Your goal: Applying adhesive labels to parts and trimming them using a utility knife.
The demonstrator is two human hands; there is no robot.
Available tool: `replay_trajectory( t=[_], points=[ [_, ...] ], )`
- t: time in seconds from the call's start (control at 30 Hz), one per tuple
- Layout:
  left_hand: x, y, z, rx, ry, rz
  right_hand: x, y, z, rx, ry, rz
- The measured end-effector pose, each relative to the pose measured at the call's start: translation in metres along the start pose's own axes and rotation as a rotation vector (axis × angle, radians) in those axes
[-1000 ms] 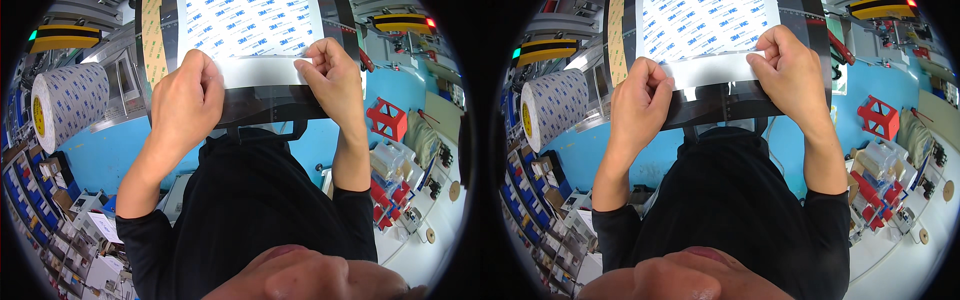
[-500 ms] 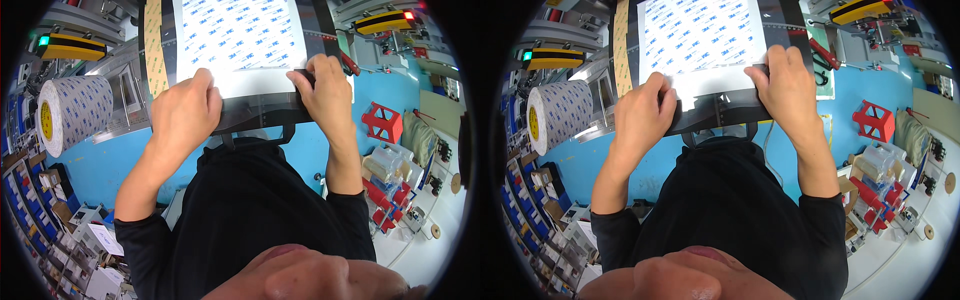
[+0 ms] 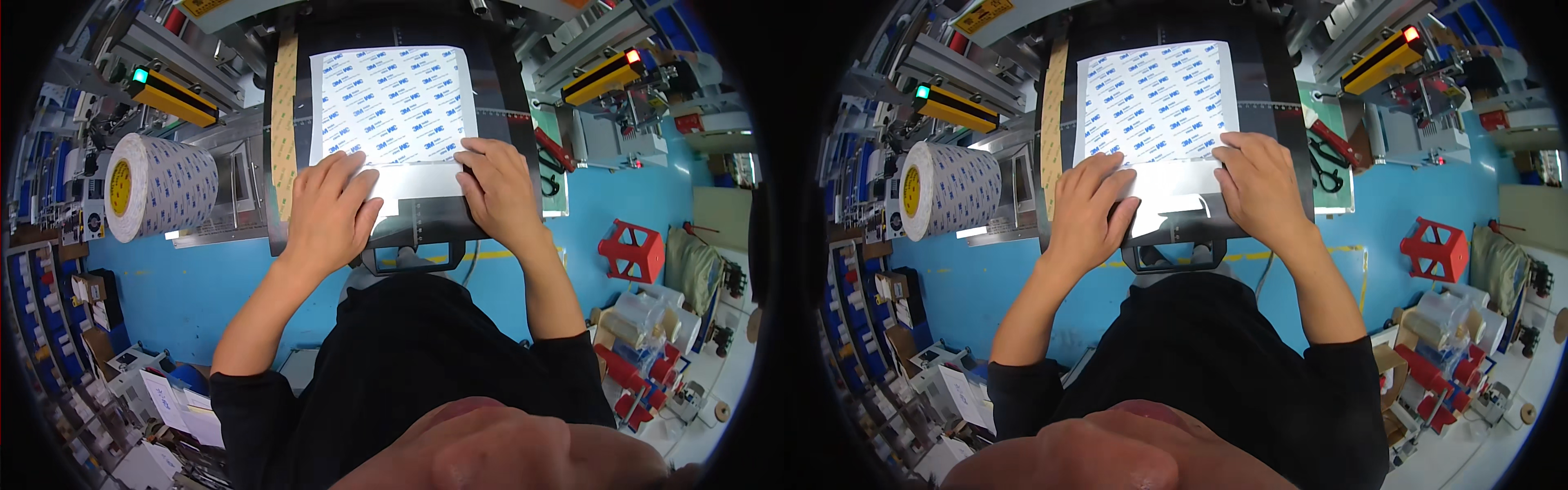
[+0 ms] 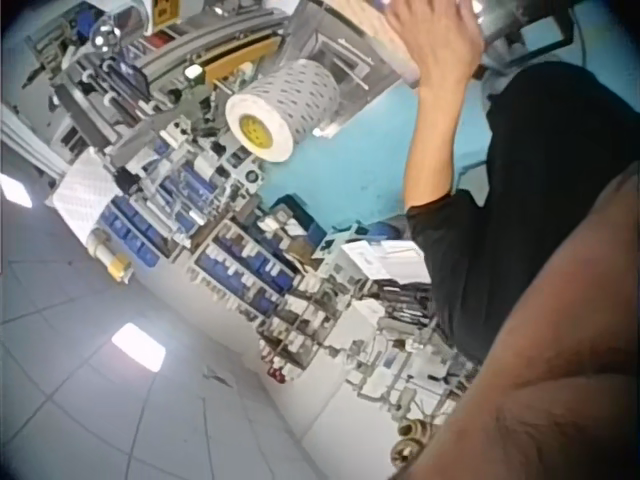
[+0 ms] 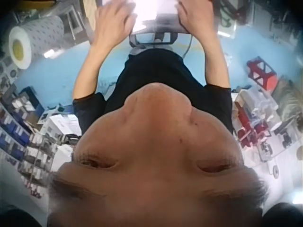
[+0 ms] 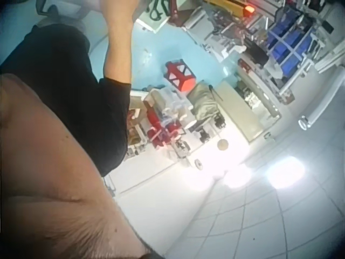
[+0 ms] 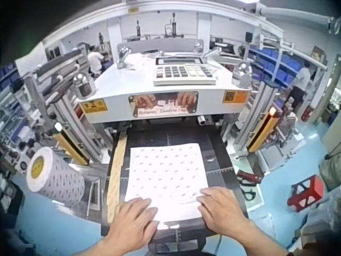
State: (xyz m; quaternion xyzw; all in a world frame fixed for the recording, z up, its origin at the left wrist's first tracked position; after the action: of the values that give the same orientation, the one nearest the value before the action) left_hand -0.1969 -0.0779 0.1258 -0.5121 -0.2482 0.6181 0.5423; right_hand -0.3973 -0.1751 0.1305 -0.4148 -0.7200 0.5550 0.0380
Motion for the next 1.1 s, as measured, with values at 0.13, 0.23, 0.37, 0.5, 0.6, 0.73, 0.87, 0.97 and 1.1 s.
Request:
replay_trajectory(
  t=[0.13,0.23,0.37,0.5,0.6,0.73,0.87,0.97,1.1],
  points=[
    [0.006,-0.001,-0.002,0.048,-0.030,0.085,0.001,0.000,0.007,-0.061,-0.015,0.043],
    [0.007,-0.003,0.003,0.017,-0.053,0.130,0.004,-0.006,0.003,-0.032,-0.034,0.097],
    [0.015,-0.010,0.017,0.042,0.022,0.215,0.017,-0.017,-0.016,-0.028,-0.060,0.182],
    [0.057,-0.015,0.055,0.329,0.208,0.240,0.070,0.012,-0.068,-0.210,-0.296,0.108],
    [0.117,0.018,0.062,0.462,0.037,0.018,0.085,0.039,-0.115,-0.125,-0.139,0.050],
    [0.150,0.080,0.044,1.198,-0.727,0.032,0.074,0.063,-0.116,0.184,-0.150,0.162],
    [0.132,0.096,0.058,1.411,-0.615,0.137,0.071,0.072,-0.117,0.300,-0.217,0.244],
    [0.124,0.095,0.059,1.442,-0.447,0.236,0.072,0.075,-0.117,0.303,-0.235,0.279],
    [0.117,0.096,0.060,1.367,-0.398,0.252,0.071,0.078,-0.117,0.337,-0.235,0.301]
  ],
)
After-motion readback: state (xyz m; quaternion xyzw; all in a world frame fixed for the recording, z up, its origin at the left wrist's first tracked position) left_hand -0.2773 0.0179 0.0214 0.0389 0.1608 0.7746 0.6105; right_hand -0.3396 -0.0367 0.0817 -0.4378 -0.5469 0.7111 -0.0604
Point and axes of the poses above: each hand's wrist, its own x-axis away from the middle knuckle, its own y-axis out of the palm, z = x × y, the point moved 6 cm from there along -x, towards the middle knuckle
